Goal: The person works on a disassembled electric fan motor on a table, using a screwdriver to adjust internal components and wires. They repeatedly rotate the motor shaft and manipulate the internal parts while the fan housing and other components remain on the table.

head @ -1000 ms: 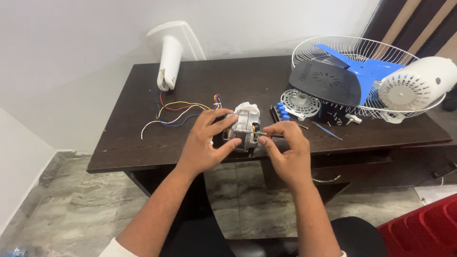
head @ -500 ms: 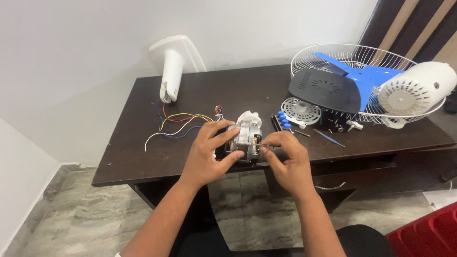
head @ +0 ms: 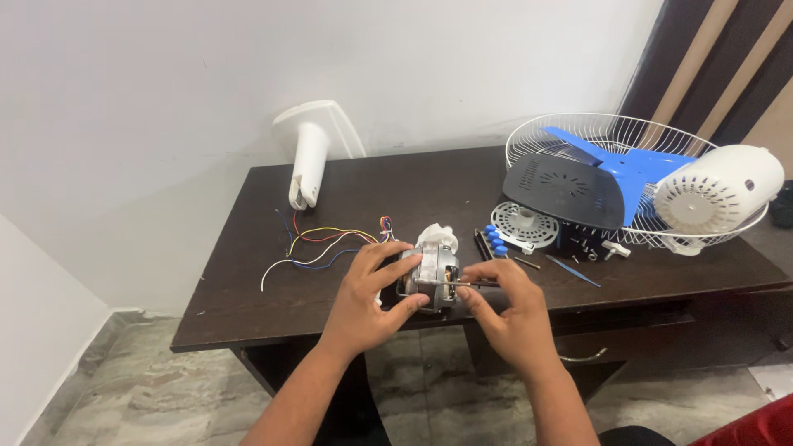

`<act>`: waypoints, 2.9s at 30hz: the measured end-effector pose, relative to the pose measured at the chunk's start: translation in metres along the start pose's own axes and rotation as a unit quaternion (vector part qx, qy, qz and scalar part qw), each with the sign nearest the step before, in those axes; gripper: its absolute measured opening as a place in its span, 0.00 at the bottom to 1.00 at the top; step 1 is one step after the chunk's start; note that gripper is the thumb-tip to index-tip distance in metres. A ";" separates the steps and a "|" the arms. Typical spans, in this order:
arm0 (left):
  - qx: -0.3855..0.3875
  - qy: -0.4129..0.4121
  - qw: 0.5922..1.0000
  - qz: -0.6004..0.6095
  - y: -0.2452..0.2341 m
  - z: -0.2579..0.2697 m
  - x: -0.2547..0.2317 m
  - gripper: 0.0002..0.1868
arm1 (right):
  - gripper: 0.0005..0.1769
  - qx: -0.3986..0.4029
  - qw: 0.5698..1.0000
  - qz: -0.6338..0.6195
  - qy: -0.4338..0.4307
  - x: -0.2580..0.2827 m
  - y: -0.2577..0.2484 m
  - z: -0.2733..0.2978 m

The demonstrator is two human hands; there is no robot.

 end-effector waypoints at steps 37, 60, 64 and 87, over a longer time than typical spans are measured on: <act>-0.001 -0.020 1.000 0.002 0.001 0.000 -0.002 0.28 | 0.09 0.004 1.000 -0.009 0.025 -0.008 0.001 0.001; -0.007 -0.007 1.000 -0.014 0.000 0.001 -0.005 0.28 | 0.09 -0.024 0.998 0.041 -0.036 -0.001 0.008 0.004; -0.008 -0.002 1.000 -0.004 0.000 -0.002 -0.005 0.28 | 0.13 -0.031 0.996 0.078 -0.040 -0.004 0.015 0.003; 0.001 -0.007 1.000 -0.007 0.001 0.003 -0.003 0.28 | 0.12 -0.023 0.994 0.093 -0.061 0.002 0.013 0.005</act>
Point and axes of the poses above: each hand's wrist, its own z-axis away from the middle knuckle, its own y-axis out of the palm, x = y × z, the point moved 3 cm from there along -z, towards the middle knuckle, and after that the axes turned 2 degrees about -x, right-handed, at the moved point
